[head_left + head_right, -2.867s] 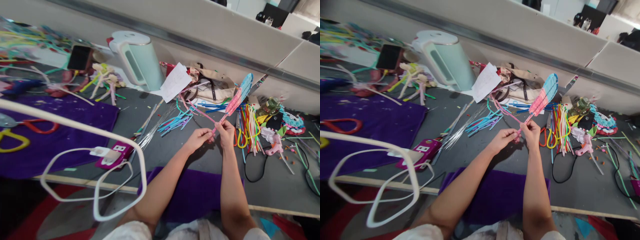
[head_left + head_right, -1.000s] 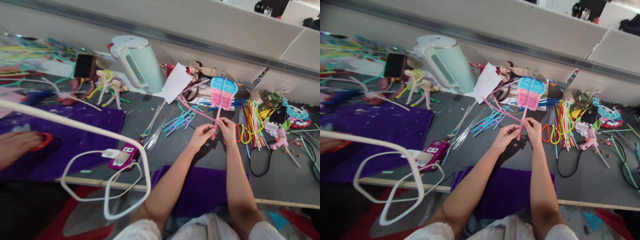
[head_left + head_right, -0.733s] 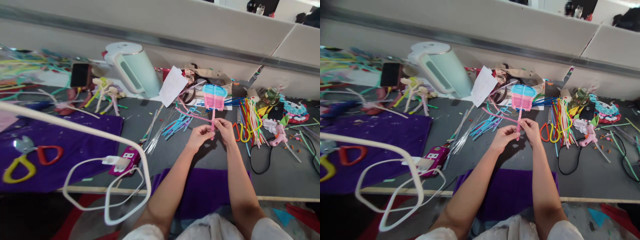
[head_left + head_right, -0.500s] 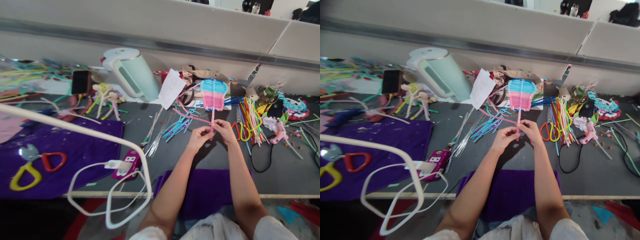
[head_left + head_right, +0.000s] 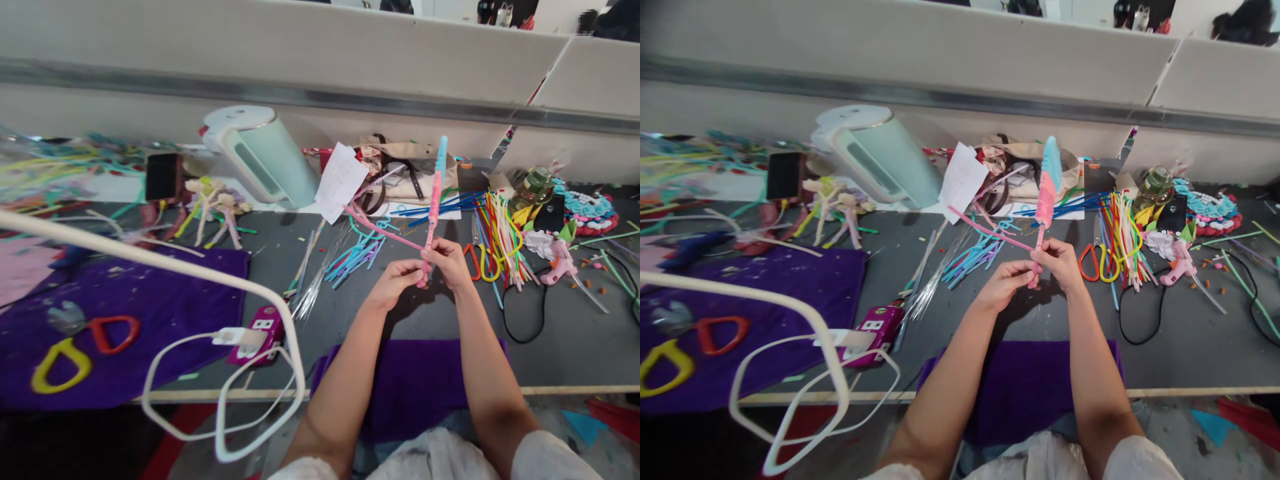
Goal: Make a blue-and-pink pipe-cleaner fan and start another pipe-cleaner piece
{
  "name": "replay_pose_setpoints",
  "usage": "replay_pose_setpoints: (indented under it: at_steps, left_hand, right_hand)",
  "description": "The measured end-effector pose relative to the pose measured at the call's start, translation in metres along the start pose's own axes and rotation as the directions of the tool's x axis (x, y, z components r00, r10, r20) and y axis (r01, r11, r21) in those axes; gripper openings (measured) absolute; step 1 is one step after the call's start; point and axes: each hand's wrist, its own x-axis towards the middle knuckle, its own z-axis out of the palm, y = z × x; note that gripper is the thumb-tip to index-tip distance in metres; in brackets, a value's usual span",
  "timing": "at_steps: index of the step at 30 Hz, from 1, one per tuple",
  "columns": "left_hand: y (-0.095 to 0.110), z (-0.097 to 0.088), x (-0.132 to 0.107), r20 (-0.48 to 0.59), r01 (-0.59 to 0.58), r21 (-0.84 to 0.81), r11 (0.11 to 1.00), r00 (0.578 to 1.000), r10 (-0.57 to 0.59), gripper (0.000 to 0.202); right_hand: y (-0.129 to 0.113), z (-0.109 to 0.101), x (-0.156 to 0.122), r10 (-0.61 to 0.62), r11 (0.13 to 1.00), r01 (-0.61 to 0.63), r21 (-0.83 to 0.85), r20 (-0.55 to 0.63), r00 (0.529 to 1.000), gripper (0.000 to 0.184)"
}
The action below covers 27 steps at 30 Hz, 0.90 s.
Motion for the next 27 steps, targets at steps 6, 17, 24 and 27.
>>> replay_pose_setpoints:
  at_steps: [6, 17, 24, 27]
  left_hand:
    - [-0.003, 0.003, 0.003, -0.07, -0.043, 0.044, 0.998, 0.996, 0.046, 0.031]
    - [-0.012, 0.004, 0.008, -0.307, -0.176, 0.576, 0.798, 0.859, 0.411, 0.015]
    - [-0.009, 0.004, 0.008, -0.245, -0.19, 0.376, 0.907, 0.924, 0.295, 0.022]
    - [-0.007, 0.004, 0.006, -0.205, -0.139, 0.237, 0.961, 0.96, 0.19, 0.03]
  right_hand:
    - [0.0, 0.003, 0.0, -0.049, 0.998, 0.047, -0.039, -0.055, 0.997, 0.032]
    - [0.006, 0.006, 0.004, -0.055, 0.994, 0.043, -0.098, -0.117, 0.992, 0.029]
    - [0.001, 0.004, 0.002, -0.054, 0.996, 0.046, -0.073, -0.107, 0.993, 0.031]
    - [-0.001, 0.005, 0.001, -0.047, 0.999, 0.045, -0.02, -0.084, 0.995, 0.032]
